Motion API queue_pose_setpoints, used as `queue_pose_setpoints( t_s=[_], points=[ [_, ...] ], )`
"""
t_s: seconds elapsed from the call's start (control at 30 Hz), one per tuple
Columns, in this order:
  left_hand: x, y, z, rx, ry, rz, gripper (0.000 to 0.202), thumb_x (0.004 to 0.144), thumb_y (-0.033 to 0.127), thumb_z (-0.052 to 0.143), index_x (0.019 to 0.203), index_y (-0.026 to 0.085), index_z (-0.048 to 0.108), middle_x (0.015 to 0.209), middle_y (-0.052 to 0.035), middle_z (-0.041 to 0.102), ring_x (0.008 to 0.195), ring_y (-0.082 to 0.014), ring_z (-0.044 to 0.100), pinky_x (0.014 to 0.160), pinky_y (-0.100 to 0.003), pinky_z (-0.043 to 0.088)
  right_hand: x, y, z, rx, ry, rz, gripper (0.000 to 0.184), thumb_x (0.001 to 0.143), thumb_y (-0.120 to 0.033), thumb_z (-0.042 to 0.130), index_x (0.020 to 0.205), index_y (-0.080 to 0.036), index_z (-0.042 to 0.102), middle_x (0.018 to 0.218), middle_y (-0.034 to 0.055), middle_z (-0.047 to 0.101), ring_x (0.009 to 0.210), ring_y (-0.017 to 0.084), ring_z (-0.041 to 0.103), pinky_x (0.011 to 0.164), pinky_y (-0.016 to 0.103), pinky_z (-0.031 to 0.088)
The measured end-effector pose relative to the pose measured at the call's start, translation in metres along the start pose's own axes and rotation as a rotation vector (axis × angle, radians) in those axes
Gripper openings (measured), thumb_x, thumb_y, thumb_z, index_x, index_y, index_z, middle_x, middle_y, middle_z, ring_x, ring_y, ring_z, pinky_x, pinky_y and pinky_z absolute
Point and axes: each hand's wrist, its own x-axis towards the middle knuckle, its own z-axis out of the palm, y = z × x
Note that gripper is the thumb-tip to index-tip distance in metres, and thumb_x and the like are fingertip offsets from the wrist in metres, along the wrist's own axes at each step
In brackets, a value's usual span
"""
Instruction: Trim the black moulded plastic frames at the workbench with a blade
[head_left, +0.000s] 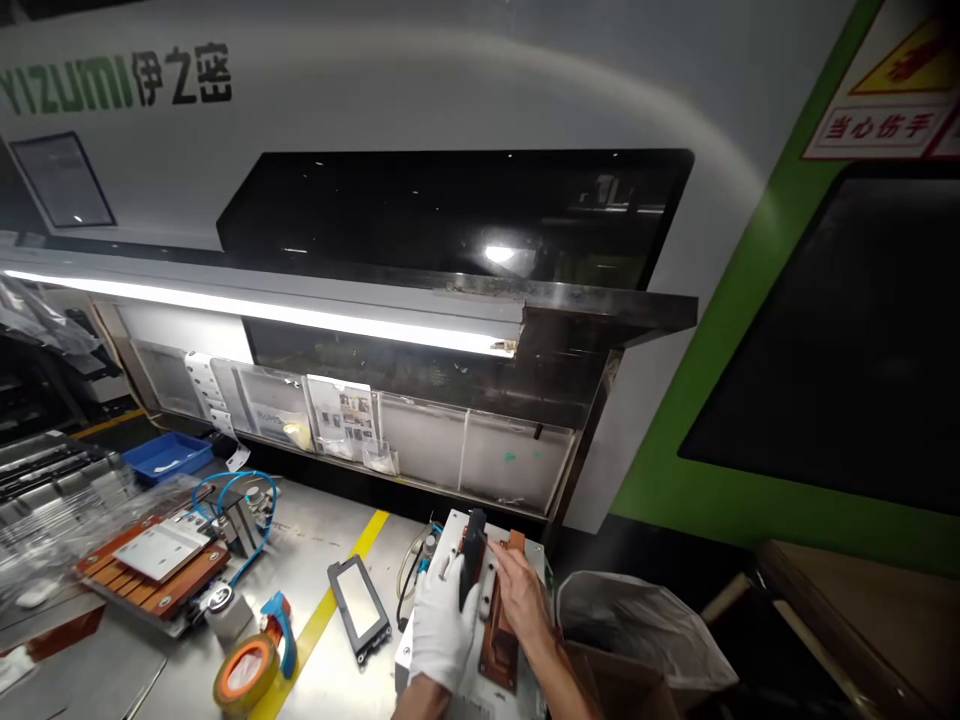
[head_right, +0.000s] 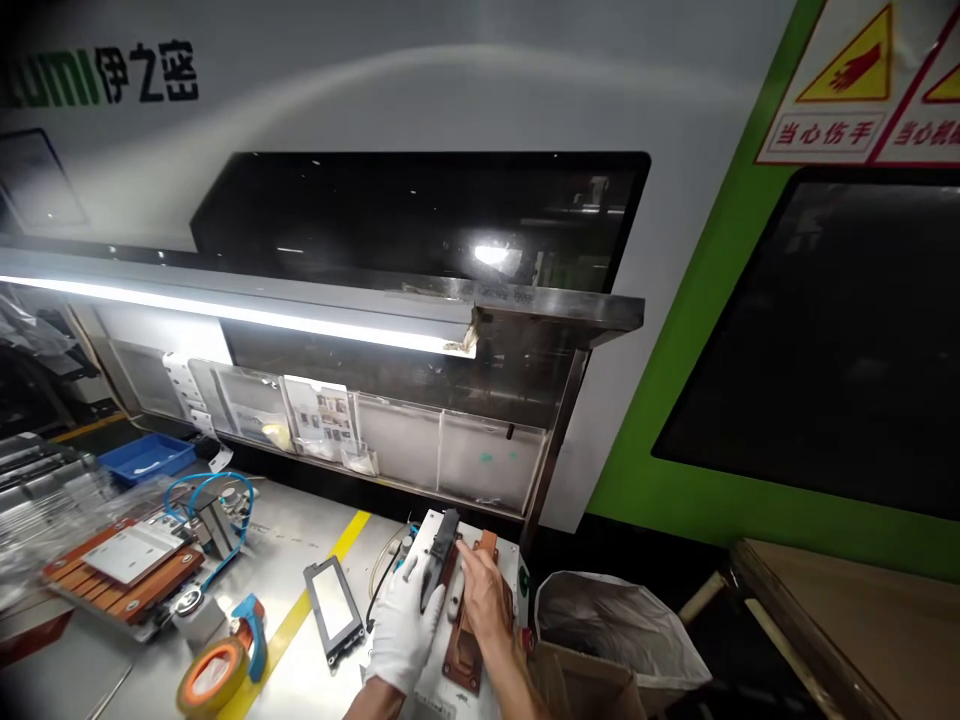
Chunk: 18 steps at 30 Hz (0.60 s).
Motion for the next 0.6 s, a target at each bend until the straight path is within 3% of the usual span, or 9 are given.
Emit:
queue_pose_setpoints(
  t_s=[0.1, 0.2, 0.37, 0.6],
  points=[
    [-0.03, -0.02, 0.001, 0.003, 0.043, 0.119, 0.044, 0.095, 0.034, 0.046, 0.136, 0.024, 0.06, 0.139, -0.0129, 0.063, 0.13, -0.0295, 0.056, 0.112, -0.049, 0.047, -0.028, -0.007, -0.002, 0.034, -0.068, -0.057, 0.046, 0.1, -0.025, 0.032, 0.133, -0.026, 0.064, 0.104, 0.0057, 0.069, 0.095, 0.017, 0.068, 0.084, 0.023, 0.051],
    [-0.041, -0.028, 0.006, 0.05, 0.065, 0.142, 0.043, 0.095, 0.031, 0.047, 0.135, 0.023, 0.061, 0.14, -0.0131, 0.061, 0.132, -0.0278, 0.055, 0.113, -0.044, 0.048, -0.044, -0.018, -0.006, -0.025, -0.135, -0.081, 0.045, 0.099, -0.024, 0.034, 0.13, -0.035, 0.065, 0.103, 0.0029, 0.068, 0.091, 0.017, 0.068, 0.075, 0.023, 0.048],
    [-0.033, -0.025, 0.021, 0.088, -0.004, 0.11, 0.047, 0.097, 0.037, 0.044, 0.136, 0.015, 0.06, 0.137, -0.0168, 0.064, 0.127, -0.0287, 0.061, 0.111, -0.043, 0.05, -0.041, -0.03, -0.011, -0.129, -0.166, -0.064, 0.047, 0.097, -0.02, 0.035, 0.127, -0.037, 0.066, 0.102, 0.002, 0.069, 0.084, 0.017, 0.067, 0.065, 0.024, 0.041],
    [-0.02, -0.026, 0.031, 0.012, -0.016, 0.09, 0.037, 0.095, 0.021, 0.044, 0.125, 0.014, 0.066, 0.123, -0.0149, 0.071, 0.119, -0.0217, 0.065, 0.111, -0.034, 0.048, -0.034, -0.03, -0.01, -0.152, -0.177, -0.049, 0.049, 0.095, -0.018, 0.036, 0.126, -0.038, 0.067, 0.101, 0.0024, 0.07, 0.082, 0.018, 0.067, 0.064, 0.025, 0.039]
  ],
)
